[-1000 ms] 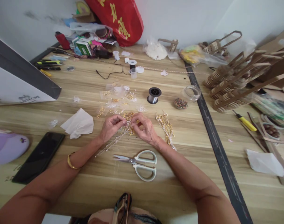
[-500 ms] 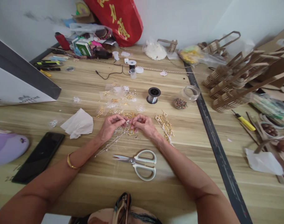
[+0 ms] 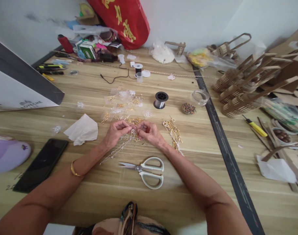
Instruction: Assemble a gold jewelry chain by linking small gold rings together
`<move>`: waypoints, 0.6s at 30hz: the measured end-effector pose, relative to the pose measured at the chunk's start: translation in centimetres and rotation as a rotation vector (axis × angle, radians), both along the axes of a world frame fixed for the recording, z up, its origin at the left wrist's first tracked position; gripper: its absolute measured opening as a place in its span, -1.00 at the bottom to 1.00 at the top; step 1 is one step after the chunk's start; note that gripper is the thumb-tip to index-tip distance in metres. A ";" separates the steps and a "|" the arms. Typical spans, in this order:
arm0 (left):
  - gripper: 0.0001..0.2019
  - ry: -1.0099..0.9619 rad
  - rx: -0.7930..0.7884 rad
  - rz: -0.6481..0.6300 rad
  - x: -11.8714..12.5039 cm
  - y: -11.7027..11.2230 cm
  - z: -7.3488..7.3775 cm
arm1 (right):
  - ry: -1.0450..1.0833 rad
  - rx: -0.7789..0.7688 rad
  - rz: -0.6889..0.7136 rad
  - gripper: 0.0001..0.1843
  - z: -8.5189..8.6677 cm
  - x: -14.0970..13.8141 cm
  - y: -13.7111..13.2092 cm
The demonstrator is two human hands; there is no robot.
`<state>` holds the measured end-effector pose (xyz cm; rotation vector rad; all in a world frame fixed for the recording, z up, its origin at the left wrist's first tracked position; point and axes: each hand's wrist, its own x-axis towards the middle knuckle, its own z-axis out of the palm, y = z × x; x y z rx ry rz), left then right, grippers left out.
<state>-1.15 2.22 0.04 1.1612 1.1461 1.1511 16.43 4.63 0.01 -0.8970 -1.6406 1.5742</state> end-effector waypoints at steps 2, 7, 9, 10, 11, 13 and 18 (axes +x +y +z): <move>-0.82 0.053 -0.003 0.017 0.1 -0.1 0.2 | -0.064 0.069 -0.023 -0.88 0.2 0.0 -0.1; -0.81 0.085 0.000 -0.003 0.3 -0.2 0.2 | -0.230 0.365 -0.107 -0.92 0.4 0.1 -0.4; -0.81 0.061 -0.010 -0.029 0.2 -0.2 0.2 | -0.257 0.479 -0.116 -0.93 0.3 0.1 -0.4; -0.80 0.048 -0.014 -0.037 0.2 -0.2 0.2 | -0.263 0.526 -0.115 -0.93 0.2 0.1 -0.5; -0.80 0.036 -0.015 -0.042 0.2 -0.2 0.2 | -0.265 0.566 -0.112 -0.93 0.1 0.2 -0.5; -0.80 0.025 -0.014 -0.051 0.2 -0.2 0.1 | -0.269 0.624 -0.100 -0.94 -0.1 0.2 -0.5; -0.81 0.007 0.003 -0.085 0.2 -0.1 0.0 | -0.290 0.704 -0.085 -0.94 -0.4 0.3 -0.6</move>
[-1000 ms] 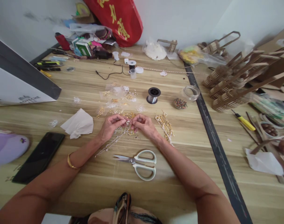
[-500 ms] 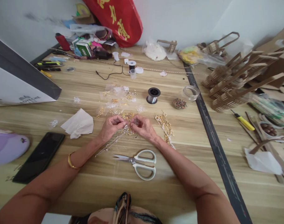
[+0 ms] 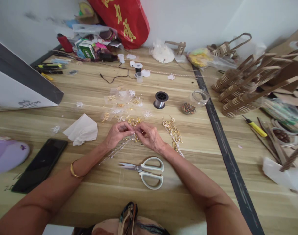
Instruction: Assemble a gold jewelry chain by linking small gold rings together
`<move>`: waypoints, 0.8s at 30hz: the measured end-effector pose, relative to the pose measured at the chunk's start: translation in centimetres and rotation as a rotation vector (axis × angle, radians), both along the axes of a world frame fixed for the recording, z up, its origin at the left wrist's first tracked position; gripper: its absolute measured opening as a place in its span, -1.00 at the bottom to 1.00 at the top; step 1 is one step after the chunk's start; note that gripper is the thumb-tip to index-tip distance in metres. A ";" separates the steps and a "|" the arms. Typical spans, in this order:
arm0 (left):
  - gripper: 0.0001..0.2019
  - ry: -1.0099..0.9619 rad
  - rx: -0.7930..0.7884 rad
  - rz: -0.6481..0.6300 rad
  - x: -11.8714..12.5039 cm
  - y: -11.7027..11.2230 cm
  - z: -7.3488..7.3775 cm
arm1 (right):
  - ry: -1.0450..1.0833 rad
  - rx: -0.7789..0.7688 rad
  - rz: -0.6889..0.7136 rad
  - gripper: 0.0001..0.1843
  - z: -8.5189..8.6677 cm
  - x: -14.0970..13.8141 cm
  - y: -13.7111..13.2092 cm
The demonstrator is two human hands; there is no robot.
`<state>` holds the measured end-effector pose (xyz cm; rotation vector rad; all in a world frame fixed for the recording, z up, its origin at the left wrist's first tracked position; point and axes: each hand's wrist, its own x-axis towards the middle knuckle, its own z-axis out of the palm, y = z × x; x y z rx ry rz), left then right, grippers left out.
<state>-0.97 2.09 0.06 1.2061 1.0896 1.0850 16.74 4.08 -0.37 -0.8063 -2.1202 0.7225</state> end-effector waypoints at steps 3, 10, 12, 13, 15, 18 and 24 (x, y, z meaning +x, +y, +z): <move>-0.80 -0.018 -0.004 -0.005 0.0 0.1 -0.1 | 0.003 0.025 0.010 -0.94 0.0 0.0 0.0; -0.79 -0.045 0.001 -0.010 0.1 0.1 -0.2 | -0.012 0.025 0.011 -0.93 -0.1 0.1 0.1; -0.80 -0.048 0.004 -0.016 0.0 0.1 -0.2 | -0.015 0.024 0.010 -0.92 -0.2 0.1 0.1; -0.80 -0.053 0.005 -0.016 0.0 0.2 -0.3 | -0.016 0.023 0.010 -0.91 -0.3 0.1 0.2; -0.79 -0.063 0.003 -0.008 -0.1 0.2 -0.4 | -0.015 0.020 0.012 -0.87 -0.4 0.1 0.3; -0.79 -0.059 -0.009 0.011 -0.2 0.3 -0.4 | -0.022 0.018 0.029 -0.84 -0.4 0.1 0.4; -0.78 -0.038 -0.030 0.037 -0.2 0.4 -0.4 | -0.050 0.040 0.053 -0.84 -0.2 0.1 0.5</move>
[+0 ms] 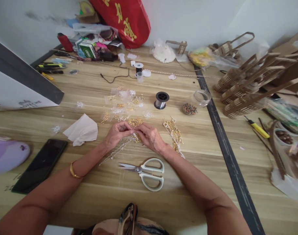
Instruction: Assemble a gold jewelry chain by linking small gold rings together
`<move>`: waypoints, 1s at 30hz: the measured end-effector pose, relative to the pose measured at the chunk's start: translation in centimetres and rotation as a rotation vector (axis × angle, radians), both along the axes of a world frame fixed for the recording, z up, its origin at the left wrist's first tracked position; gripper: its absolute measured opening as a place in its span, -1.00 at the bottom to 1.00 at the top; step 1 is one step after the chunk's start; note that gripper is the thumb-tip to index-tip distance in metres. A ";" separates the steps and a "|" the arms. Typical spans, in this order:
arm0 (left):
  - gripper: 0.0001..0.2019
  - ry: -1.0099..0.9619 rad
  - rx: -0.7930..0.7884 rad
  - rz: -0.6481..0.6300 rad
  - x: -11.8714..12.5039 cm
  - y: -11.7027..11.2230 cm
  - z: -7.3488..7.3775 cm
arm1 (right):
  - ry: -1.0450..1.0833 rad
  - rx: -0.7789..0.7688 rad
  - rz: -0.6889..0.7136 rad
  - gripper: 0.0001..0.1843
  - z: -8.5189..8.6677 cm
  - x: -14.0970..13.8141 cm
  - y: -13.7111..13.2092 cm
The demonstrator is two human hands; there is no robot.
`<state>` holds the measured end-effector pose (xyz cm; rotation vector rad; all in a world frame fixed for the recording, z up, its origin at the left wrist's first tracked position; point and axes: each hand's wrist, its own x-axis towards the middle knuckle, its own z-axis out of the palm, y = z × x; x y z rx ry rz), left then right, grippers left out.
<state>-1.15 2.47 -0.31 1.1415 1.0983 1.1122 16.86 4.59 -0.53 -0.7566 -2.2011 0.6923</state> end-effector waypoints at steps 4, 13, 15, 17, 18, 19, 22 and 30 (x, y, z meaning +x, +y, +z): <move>-0.79 -0.001 -0.021 0.011 -0.1 0.1 -0.1 | 0.026 0.023 0.001 -0.86 0.2 0.1 -0.2; -0.77 0.029 -0.017 0.094 -0.1 0.2 0.1 | 0.021 0.120 -0.019 -0.87 -0.2 0.2 -0.3; -0.77 0.033 -0.004 0.112 -0.1 0.2 0.2 | 0.016 0.123 -0.017 -0.87 -0.4 0.2 -0.3; -0.77 0.037 0.012 0.127 0.0 0.2 0.1 | 0.014 0.127 -0.019 -0.88 -0.4 0.2 -0.2; -0.77 0.038 0.020 0.138 0.0 0.2 0.1 | 0.011 0.129 -0.021 -0.89 -0.5 0.2 -0.2; -0.77 0.040 0.028 0.151 0.0 0.2 0.0 | 0.004 0.128 -0.021 -0.89 -0.5 0.2 -0.2; -0.77 0.055 0.046 0.194 0.0 0.2 -0.1 | -0.027 0.114 -0.029 -0.89 -0.4 0.3 -0.3; -0.78 0.116 0.077 0.202 -0.1 0.3 -0.1 | -0.033 0.173 -0.072 -0.88 -0.8 0.4 -0.1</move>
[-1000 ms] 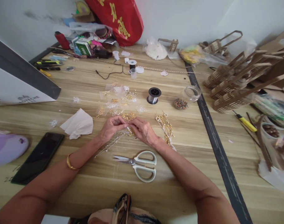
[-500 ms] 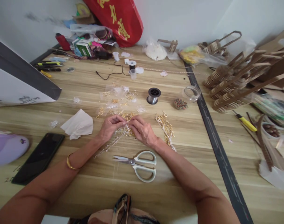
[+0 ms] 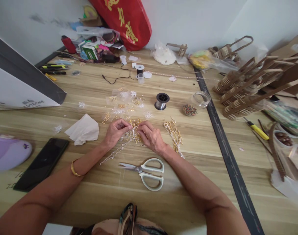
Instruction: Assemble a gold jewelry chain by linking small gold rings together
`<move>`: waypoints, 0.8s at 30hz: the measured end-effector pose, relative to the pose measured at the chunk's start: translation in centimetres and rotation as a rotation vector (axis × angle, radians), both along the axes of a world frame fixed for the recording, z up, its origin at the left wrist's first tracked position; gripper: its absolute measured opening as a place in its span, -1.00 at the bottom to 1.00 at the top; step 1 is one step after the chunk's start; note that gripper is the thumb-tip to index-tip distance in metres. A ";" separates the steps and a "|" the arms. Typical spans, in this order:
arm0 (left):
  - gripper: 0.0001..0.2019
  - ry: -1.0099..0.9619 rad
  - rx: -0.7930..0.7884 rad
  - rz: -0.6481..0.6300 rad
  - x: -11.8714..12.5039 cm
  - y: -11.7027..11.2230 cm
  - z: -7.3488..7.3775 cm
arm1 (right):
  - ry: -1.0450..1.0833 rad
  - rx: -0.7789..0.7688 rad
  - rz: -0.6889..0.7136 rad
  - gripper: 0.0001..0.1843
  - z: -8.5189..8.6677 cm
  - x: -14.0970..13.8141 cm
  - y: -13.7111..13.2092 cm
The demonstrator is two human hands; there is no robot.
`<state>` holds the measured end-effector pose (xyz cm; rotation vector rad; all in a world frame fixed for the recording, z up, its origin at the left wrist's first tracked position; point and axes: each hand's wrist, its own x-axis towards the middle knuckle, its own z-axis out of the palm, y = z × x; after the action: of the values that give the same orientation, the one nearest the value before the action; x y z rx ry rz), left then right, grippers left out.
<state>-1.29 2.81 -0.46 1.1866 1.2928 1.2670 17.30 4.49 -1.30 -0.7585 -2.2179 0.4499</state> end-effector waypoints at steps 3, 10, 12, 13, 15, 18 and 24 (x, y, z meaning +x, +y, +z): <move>-0.79 0.045 0.017 -0.021 -0.1 0.0 -0.2 | -0.061 0.067 -0.011 -0.86 -0.1 0.2 -0.1; -0.88 0.222 0.107 -0.134 0.2 -0.8 0.0 | -0.239 0.185 0.042 -0.80 -0.5 0.5 -0.4; -0.92 0.287 0.136 -0.144 0.4 -1.0 0.3 | -0.253 0.202 0.082 -0.77 -0.6 0.5 -0.3; -0.93 0.310 0.151 -0.150 0.4 -1.1 0.4 | -0.260 0.208 0.102 -0.76 -0.6 0.5 -0.3; -0.95 0.344 0.185 -0.164 0.5 -1.1 0.6 | -0.283 0.224 0.118 -0.75 -0.5 0.5 -0.2; -0.94 0.396 0.220 -0.177 0.4 -1.1 0.6 | -0.329 0.288 0.080 -0.77 0.0 0.5 -0.2; -0.90 0.453 0.257 -0.185 0.2 -0.9 0.1 | -0.396 0.400 0.054 -0.77 0.8 0.4 -0.7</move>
<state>-1.06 1.94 -0.41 1.8118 1.3214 1.0853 17.67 3.78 -0.52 -0.6081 -2.5855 -0.1369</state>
